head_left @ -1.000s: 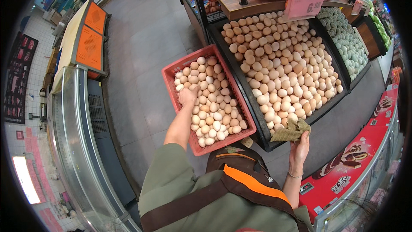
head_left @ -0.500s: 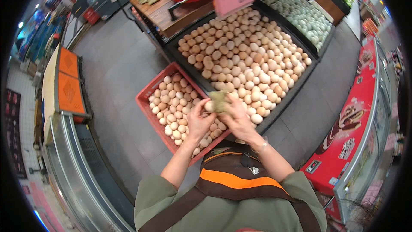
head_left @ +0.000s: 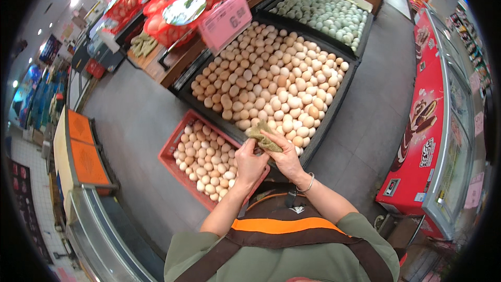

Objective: The person cleans eggs with a cloth and moves them from a crate to a larger display tray by hand, then walks through the store and touches vegetables.

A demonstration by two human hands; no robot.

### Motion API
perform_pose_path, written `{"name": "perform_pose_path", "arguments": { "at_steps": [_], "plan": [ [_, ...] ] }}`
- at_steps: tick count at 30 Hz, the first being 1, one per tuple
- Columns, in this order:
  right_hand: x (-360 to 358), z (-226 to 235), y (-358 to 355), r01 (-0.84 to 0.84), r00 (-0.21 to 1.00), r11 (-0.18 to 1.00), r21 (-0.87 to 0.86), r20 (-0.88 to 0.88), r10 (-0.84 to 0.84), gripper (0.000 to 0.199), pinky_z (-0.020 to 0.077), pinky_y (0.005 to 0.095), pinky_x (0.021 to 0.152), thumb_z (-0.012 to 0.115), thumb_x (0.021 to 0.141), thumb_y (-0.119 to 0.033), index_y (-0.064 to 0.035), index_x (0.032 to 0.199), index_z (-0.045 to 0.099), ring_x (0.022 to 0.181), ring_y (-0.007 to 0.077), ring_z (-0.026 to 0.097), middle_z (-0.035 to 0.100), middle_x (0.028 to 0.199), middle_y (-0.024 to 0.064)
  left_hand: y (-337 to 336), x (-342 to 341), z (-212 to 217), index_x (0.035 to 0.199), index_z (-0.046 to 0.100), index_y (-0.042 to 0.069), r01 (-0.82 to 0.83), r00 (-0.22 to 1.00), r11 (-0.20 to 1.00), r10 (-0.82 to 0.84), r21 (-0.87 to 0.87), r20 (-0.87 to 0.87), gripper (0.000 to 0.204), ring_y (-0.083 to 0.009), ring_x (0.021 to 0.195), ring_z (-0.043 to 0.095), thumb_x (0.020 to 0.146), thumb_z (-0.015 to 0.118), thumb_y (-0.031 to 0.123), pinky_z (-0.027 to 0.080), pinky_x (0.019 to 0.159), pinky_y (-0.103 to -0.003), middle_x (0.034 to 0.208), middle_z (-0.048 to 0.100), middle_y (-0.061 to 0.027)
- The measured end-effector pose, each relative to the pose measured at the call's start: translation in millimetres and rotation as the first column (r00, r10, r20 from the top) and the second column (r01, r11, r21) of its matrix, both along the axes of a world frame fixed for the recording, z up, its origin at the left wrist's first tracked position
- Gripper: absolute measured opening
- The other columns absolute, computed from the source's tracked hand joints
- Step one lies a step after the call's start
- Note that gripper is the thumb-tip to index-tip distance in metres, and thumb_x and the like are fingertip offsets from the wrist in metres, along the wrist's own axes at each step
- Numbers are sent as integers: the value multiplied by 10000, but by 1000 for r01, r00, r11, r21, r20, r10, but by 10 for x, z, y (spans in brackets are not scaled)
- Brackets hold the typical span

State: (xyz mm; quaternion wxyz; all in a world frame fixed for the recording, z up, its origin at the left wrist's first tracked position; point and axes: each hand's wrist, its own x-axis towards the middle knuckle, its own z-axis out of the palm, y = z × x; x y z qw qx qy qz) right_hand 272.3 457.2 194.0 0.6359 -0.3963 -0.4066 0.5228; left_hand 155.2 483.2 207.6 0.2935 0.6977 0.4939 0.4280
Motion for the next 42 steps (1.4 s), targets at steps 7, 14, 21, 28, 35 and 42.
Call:
{"name": "perform_pose_path", "arguments": {
  "at_steps": [7,14,21,28,35,42],
  "plan": [
    [140,74,127,58,905,954,-293,-388,-174,209,481,219,769,622,941,-127,-4,1107,650,888,73,584,645,1008,-4,-8,221,40,1080,645,-31,49,995,995,-56,90,78,414,-162,715,675,691,773,32,542,646,-276,904,695,-149],
    [211,90,2,115,917,972,-205,-355,-183,296,500,220,812,612,943,-113,10,1212,601,923,97,610,661,1059,38,0,341,22,1074,653,-35,91,994,996,-92,13,52,389,-92,688,653,705,758,28,530,633,-245,777,696,-88],
    [150,146,-63,146,927,979,-140,-326,-185,237,501,221,799,608,941,-94,14,1153,616,870,91,609,659,1002,20,-4,366,79,1094,645,-54,76,996,997,-77,20,39,422,-103,674,658,706,776,51,533,639,-244,768,698,-85],
    [459,-12,149,60,833,947,-317,-507,-222,274,548,334,822,609,946,-199,10,1123,598,928,194,641,648,1068,87,-31,439,299,1136,643,-15,221,975,973,-222,72,10,433,-149,744,693,729,775,53,574,666,-260,942,692,-156],
    [690,206,92,-3,749,951,-310,-631,-203,448,559,327,770,385,1036,-377,-6,1190,581,895,194,646,642,1101,103,225,298,402,1427,336,41,713,402,609,53,-349,914,567,-168,817,537,897,537,66,478,635,-241,1024,545,-105],
    [609,457,-188,326,938,943,69,101,-331,268,494,305,843,534,955,-164,-5,1144,638,957,171,578,569,1090,100,331,348,269,1465,337,107,821,189,510,181,-256,965,505,-189,763,545,992,291,276,446,569,-250,1036,597,-125]
  ]
}}
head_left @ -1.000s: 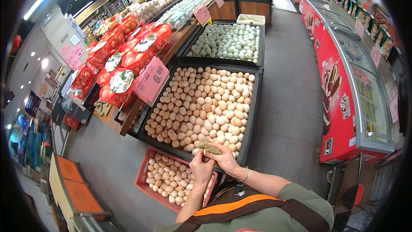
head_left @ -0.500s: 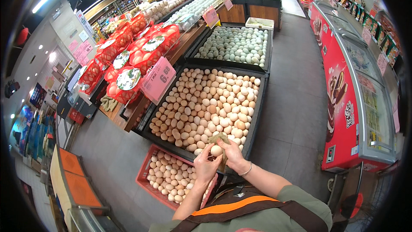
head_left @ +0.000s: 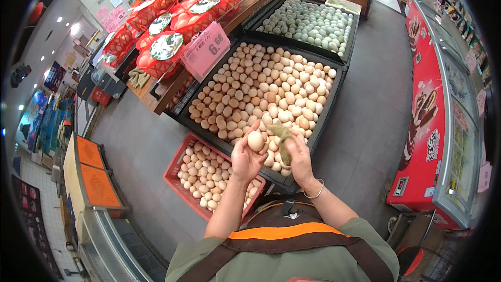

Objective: The person cleans eggs with a cloth and moves them from a crate to a larger display tray by hand, then walks through the store and touches vegetables.

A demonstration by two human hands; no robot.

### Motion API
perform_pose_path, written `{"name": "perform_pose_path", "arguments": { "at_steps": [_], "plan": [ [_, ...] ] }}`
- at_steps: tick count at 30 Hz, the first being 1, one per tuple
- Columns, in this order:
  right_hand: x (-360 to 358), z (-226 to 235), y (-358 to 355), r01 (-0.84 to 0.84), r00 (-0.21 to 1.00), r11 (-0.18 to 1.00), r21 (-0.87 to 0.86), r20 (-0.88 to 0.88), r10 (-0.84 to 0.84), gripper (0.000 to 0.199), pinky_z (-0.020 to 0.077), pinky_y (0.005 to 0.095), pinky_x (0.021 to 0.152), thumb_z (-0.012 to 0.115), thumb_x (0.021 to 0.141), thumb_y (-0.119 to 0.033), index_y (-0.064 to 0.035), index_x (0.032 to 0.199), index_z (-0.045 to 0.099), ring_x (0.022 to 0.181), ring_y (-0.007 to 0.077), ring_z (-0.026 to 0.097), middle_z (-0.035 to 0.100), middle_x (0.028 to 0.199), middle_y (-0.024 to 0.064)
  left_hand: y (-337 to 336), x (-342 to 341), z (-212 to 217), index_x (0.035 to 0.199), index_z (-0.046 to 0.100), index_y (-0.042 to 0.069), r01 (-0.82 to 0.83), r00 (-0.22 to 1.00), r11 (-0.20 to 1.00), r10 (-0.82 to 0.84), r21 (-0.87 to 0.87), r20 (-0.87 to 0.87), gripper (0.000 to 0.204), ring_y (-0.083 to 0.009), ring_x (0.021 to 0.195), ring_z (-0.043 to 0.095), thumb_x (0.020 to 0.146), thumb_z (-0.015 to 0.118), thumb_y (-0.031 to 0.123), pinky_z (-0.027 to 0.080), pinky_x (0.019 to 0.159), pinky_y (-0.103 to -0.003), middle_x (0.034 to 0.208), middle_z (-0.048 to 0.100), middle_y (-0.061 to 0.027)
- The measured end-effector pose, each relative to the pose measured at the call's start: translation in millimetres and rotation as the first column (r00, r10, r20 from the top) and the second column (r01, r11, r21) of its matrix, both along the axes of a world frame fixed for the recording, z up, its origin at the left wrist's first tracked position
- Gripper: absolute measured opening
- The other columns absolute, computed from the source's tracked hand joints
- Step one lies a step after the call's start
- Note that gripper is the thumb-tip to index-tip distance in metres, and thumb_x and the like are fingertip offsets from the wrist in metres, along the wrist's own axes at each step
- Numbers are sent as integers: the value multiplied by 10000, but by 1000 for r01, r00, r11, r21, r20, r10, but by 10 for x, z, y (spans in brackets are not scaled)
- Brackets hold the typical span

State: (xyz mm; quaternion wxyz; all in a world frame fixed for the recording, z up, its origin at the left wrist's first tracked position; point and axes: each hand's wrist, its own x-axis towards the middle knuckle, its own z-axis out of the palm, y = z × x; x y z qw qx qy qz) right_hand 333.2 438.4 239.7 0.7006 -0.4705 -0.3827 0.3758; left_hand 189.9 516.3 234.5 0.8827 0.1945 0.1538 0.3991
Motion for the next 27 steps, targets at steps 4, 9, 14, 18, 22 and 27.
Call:
{"name": "perform_pose_path", "arguments": {
  "at_steps": [4,9,14,18,22,27],
  "plan": [
    [-133,32,-14,17,820,990,138,565,-93,276,461,301,815,704,807,-89,-66,1082,711,936,212,536,513,1012,104,-219,180,82,1412,382,74,-169,929,981,192,99,-316,438,-132,934,604,1027,263,247,474,622,-220,1154,592,-81],
    [-128,94,288,-34,934,999,-7,355,35,207,448,320,650,715,810,-136,-52,999,723,719,196,537,545,820,83,-277,197,-192,1100,525,77,-270,809,864,443,425,-387,278,-73,676,503,1015,327,252,396,551,-194,859,556,-4],
    [-173,-51,219,-12,931,999,51,365,-8,122,451,288,653,672,863,-81,14,936,690,706,167,561,586,762,70,-287,195,103,1089,531,80,-333,705,841,522,426,-480,317,-71,680,533,1021,302,289,429,540,-192,864,566,-20],
    [-175,-51,24,132,931,988,80,333,-151,157,463,294,639,690,859,-89,-9,994,698,693,167,564,582,778,68,-357,296,229,1072,530,73,-289,707,847,504,447,-497,340,-74,591,465,1026,289,308,358,448,-202,818,539,-18],
    [-127,129,30,16,903,994,105,426,-59,267,463,297,584,736,829,-157,-64,1078,710,647,173,554,560,784,76,-325,241,-142,1039,519,66,-294,657,787,578,542,-484,322,-121,789,534,1031,275,276,452,651,-241,906,550,-49],
    [-101,81,331,-50,863,996,76,505,5,171,441,357,588,687,856,-208,-39,875,706,673,247,548,525,727,119,-412,335,-120,1107,539,-2,-277,667,854,500,440,-552,377,-187,958,532,1037,300,281,441,868,-318,1064,559,-98]
  ]
}}
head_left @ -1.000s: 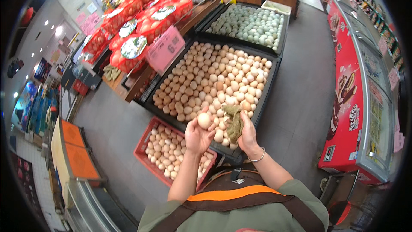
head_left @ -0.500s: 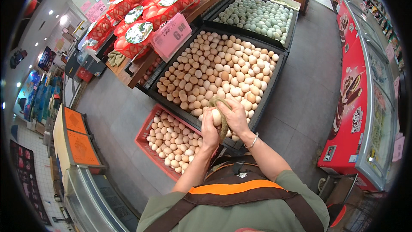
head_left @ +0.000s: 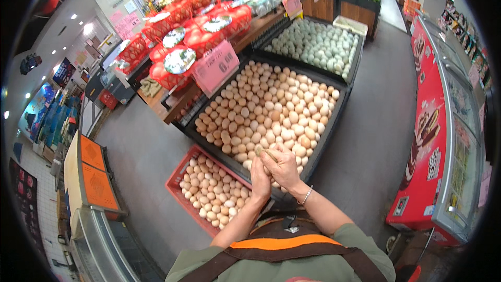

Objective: The person cleans eggs with a cloth and moves them from a crate to a larger display tray by hand, then walks through the store and touches vegetables.

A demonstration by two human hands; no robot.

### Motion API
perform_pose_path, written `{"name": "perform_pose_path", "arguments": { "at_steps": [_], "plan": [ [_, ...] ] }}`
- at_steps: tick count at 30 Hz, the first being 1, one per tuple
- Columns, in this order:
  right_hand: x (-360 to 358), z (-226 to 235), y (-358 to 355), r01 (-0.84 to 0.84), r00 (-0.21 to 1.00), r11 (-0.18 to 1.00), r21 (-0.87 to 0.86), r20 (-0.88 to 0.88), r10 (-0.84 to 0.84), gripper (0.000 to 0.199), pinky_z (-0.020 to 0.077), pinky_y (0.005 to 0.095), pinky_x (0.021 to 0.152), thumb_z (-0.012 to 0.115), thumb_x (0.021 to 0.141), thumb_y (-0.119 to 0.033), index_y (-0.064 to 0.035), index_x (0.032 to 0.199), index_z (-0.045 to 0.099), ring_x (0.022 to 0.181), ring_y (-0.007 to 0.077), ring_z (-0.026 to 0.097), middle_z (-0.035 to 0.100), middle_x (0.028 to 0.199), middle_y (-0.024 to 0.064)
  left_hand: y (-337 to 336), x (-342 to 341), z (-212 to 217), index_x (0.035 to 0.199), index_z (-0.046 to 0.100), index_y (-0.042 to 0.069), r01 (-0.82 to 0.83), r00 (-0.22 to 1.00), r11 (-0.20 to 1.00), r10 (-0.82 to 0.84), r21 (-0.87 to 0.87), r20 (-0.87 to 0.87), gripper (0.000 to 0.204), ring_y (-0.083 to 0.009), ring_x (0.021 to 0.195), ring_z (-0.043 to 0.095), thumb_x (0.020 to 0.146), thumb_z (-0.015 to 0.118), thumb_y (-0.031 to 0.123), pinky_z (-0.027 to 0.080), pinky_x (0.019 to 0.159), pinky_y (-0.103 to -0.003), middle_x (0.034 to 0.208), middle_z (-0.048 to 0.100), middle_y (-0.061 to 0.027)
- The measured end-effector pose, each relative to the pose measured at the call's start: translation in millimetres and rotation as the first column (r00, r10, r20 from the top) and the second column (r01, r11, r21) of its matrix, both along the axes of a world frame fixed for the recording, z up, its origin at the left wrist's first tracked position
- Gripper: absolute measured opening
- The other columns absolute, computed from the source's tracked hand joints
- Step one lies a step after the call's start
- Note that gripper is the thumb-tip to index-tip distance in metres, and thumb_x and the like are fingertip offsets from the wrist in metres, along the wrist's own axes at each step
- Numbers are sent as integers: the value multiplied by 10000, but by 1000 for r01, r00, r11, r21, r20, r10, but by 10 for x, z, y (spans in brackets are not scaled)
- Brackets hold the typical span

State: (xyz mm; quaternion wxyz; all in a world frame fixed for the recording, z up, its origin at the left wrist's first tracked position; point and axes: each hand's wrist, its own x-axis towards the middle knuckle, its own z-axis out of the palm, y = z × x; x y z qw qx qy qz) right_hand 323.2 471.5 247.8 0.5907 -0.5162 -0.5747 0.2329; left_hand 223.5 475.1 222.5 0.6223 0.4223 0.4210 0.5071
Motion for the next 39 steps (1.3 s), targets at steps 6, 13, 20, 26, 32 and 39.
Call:
{"name": "perform_pose_path", "arguments": {
  "at_steps": [6,13,20,26,32,39],
  "plan": [
    [-127,42,-186,94,987,993,76,126,-103,143,446,399,587,646,856,-149,-20,901,687,670,317,562,560,762,166,96,-74,-243,1124,547,4,-77,997,994,77,74,9,364,-170,992,560,1039,320,275,455,898,-296,1094,581,-90],
    [150,-83,4,74,994,997,-9,78,-73,121,423,343,556,681,846,-133,-28,894,718,599,241,522,556,666,136,-149,30,111,1002,534,61,14,979,988,19,157,-205,346,-120,675,527,1027,298,314,429,533,-246,890,577,-70],
    [-37,-191,-238,144,978,986,79,144,-154,169,440,344,579,672,861,-147,-17,966,695,619,261,552,567,704,139,35,-113,-9,978,526,78,-17,999,1000,17,-3,-41,334,-115,614,543,1006,314,335,401,431,-224,826,580,-60],
    [27,36,-271,52,999,997,55,-18,-51,225,447,351,561,657,885,-200,-102,1078,721,624,245,559,549,707,119,-84,10,115,931,508,42,-47,999,998,46,-47,-21,337,-121,639,493,1018,290,283,434,547,-253,814,534,-56],
    [-29,-46,-289,54,976,994,97,204,-73,184,426,352,511,659,886,-210,-59,960,734,558,233,531,567,689,125,-14,-102,-220,1005,550,31,-6,962,969,73,247,-262,344,-156,806,545,1010,333,298,470,724,-305,910,547,-63],
    [-56,-73,-327,-28,997,998,-47,70,31,199,433,328,592,648,890,-202,-55,1002,721,671,214,521,510,713,106,-97,-155,-342,922,531,39,-90,996,995,90,-44,-16,315,-150,822,520,1011,321,258,450,761,-293,894,542,-73]
  ]
}}
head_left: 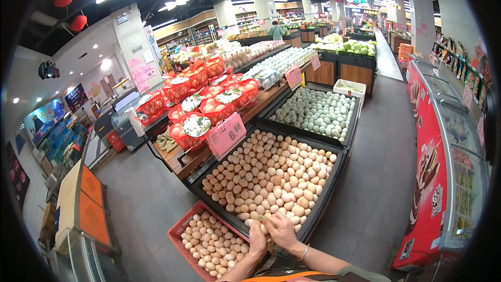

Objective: The person cleans eggs with a cloth and moves them from a crate to a larger display tray by hand, then walks through the store and touches vegetables.

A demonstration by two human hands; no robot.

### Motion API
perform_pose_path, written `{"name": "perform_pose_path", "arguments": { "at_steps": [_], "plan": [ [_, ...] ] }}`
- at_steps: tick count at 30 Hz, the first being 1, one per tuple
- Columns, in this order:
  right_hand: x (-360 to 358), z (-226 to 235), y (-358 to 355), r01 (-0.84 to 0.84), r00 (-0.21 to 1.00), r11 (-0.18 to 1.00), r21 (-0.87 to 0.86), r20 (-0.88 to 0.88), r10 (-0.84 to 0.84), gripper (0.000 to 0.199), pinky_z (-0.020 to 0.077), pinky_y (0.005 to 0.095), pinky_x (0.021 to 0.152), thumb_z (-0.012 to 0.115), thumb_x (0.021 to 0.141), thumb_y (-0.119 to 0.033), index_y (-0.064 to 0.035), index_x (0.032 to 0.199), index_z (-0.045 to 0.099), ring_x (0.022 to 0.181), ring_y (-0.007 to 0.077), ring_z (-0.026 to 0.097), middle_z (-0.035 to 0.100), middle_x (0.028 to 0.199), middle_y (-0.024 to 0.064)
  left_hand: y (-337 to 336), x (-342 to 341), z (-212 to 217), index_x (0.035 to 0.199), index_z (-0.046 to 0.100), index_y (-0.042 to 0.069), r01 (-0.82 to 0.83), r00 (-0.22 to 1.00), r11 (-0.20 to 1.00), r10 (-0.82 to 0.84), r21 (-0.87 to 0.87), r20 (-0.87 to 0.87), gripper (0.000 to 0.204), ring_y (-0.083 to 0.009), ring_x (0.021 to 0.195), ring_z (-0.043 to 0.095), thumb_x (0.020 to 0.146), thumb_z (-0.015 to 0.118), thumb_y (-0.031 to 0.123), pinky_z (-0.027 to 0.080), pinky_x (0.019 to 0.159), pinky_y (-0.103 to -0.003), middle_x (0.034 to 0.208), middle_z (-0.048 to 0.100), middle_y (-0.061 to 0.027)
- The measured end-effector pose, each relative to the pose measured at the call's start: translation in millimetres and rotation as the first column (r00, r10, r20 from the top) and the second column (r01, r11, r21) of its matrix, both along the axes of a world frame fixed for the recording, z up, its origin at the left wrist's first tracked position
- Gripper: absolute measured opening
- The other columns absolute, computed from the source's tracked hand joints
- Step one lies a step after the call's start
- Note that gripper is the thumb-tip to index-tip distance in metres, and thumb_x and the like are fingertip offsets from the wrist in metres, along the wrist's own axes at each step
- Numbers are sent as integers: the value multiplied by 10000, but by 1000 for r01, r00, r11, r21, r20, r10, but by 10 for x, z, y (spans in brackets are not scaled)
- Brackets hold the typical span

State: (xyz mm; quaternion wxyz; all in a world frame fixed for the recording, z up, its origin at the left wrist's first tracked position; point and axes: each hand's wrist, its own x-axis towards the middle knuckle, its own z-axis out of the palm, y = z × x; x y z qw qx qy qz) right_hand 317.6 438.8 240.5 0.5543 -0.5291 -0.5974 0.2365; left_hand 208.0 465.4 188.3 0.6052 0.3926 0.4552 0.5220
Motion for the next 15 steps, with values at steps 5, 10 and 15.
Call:
{"name": "perform_pose_path", "arguments": {
  "at_steps": [5,10,15],
  "plan": [
    [-107,-59,-251,-32,998,995,98,53,27,330,437,303,580,706,820,-151,-162,1149,711,667,195,519,494,761,81,51,-33,237,972,565,69,60,922,987,3,-151,387,305,-152,688,591,976,408,330,490,566,-275,834,587,-42],
    [-13,123,-205,62,987,976,210,131,-91,264,475,340,669,714,802,-182,-186,1065,745,748,242,560,539,809,72,83,-136,306,813,524,128,353,891,923,-282,-152,357,374,-102,530,510,989,316,384,380,425,-234,705,564,1],
    [155,-10,127,84,995,966,243,27,-94,250,469,331,800,652,873,-217,-63,1058,716,853,237,584,626,942,152,-91,202,460,784,515,152,299,930,928,-231,-221,287,370,-65,411,349,1013,313,361,244,376,-221,568,450,48]
  ]
}}
